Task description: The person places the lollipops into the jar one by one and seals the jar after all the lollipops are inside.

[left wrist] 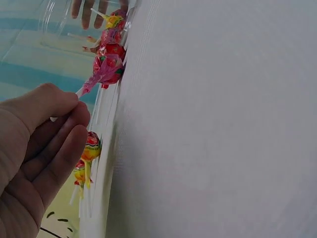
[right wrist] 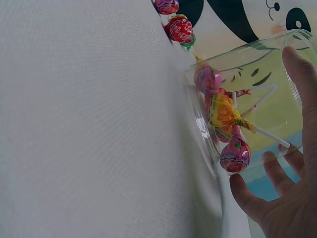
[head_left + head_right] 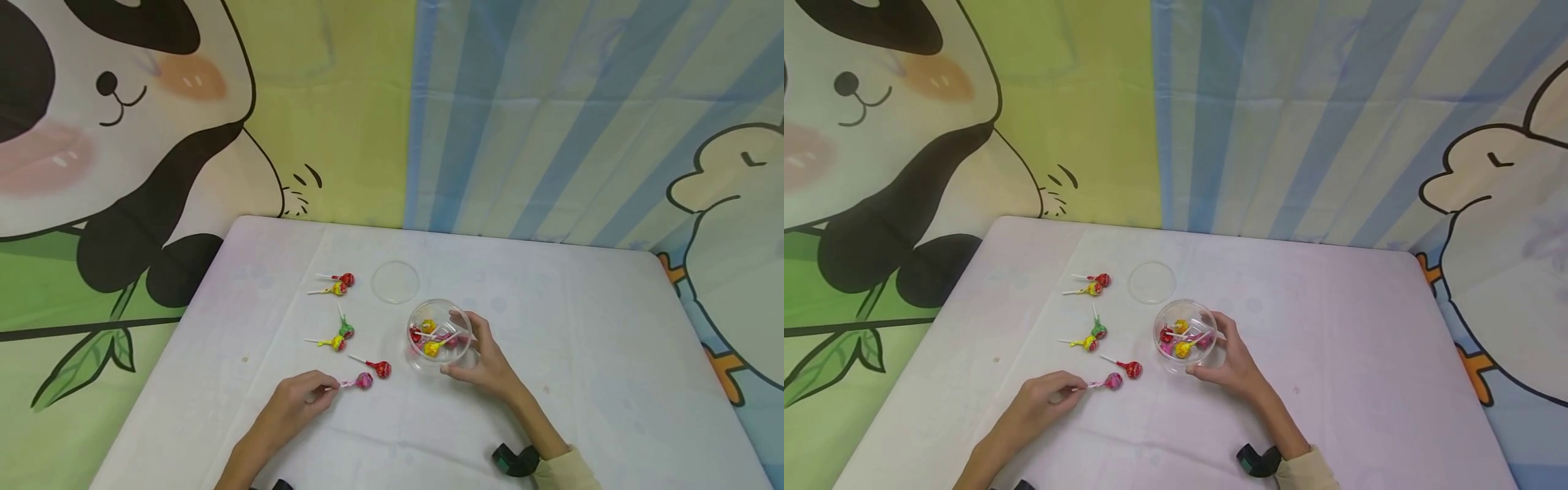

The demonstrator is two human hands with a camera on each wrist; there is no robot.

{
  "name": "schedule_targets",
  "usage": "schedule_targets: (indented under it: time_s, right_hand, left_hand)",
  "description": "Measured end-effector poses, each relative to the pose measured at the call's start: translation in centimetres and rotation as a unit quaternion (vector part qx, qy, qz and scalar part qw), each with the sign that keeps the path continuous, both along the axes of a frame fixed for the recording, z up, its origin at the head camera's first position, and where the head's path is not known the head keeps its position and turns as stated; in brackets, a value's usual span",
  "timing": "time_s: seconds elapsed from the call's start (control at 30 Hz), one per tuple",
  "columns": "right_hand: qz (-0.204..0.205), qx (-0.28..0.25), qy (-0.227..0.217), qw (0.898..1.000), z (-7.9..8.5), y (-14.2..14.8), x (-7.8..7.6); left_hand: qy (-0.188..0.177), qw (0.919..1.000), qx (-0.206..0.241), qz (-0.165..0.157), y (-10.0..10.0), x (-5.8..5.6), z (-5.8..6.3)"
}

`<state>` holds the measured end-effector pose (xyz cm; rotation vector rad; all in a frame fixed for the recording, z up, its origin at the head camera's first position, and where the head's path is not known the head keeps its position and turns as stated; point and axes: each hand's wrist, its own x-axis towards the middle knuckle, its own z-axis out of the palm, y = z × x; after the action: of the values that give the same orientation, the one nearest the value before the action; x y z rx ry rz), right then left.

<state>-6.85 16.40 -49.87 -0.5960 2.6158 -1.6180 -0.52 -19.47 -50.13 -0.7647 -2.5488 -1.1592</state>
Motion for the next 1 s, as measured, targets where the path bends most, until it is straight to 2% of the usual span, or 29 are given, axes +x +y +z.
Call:
schedule_targets:
  time_s: [0.07, 0.13, 0.23, 0.3, 0.37, 0.43, 0.5, 0.57, 0.67, 0.83, 1.0]
  right_hand:
    - [0.000, 0.000, -0.001, 1.000, 0.0, 0.0, 0.0]
    - [0.001, -0.001, 0.000, 1.000, 0.1, 0.0, 0.1]
    - [0.000, -0.005, 0.000, 1.000, 0.1, -0.1, 0.1]
    - [0.001, -0.004, 0.000, 1.000, 0.1, -0.1, 0.1]
    - [0.001, -0.002, 0.000, 1.000, 0.0, -0.1, 0.0]
    - [0.002, 0.001, 0.001, 1.000, -0.1, 0.0, 0.0]
    - [0.001, 0.003, 0.001, 1.000, -0.1, 0.0, 0.0]
    - [0.001, 0.002, 0.001, 1.000, -0.1, 0.0, 0.0]
    - [0.000, 0.000, 0.000, 1.000, 0.0, 0.0, 0.0]
    - [0.002, 0.002, -0.002, 1.000, -0.1, -0.1, 0.0]
    - [0.000, 0.004, 0.001, 1.000, -0.1, -0.1, 0.0]
  left_hand:
    - [-0.048, 0.9984, 0.013, 0.027, 0.2, 0.1, -0.1]
    - [-0.126, 0.9893, 0.035, 0.064, 0.4, 0.1, -0.1]
    - [-0.251, 0.9581, 0.072, 0.116, 0.5, 0.0, 0.0]
    - [-0.316, 0.9342, 0.098, 0.133, 0.3, -0.2, 0.2]
    - [-0.356, 0.9173, 0.127, 0.127, 0.0, -0.4, 0.7]
    - [-0.376, 0.9049, 0.165, 0.111, -0.2, -0.7, 1.4]
    - [-0.380, 0.8991, 0.197, 0.091, -0.2, -1.1, 2.2]
    - [-0.374, 0.8968, 0.226, 0.071, 0.0, -1.6, 3.2]
    - [-0.354, 0.8994, 0.252, 0.043, 0.5, -2.3, 4.5]
    - [-0.345, 0.8998, 0.267, 0.003, 1.8, -3.6, 6.3]
    - [-0.343, 0.8994, 0.270, -0.034, 3.5, -4.9, 7.5]
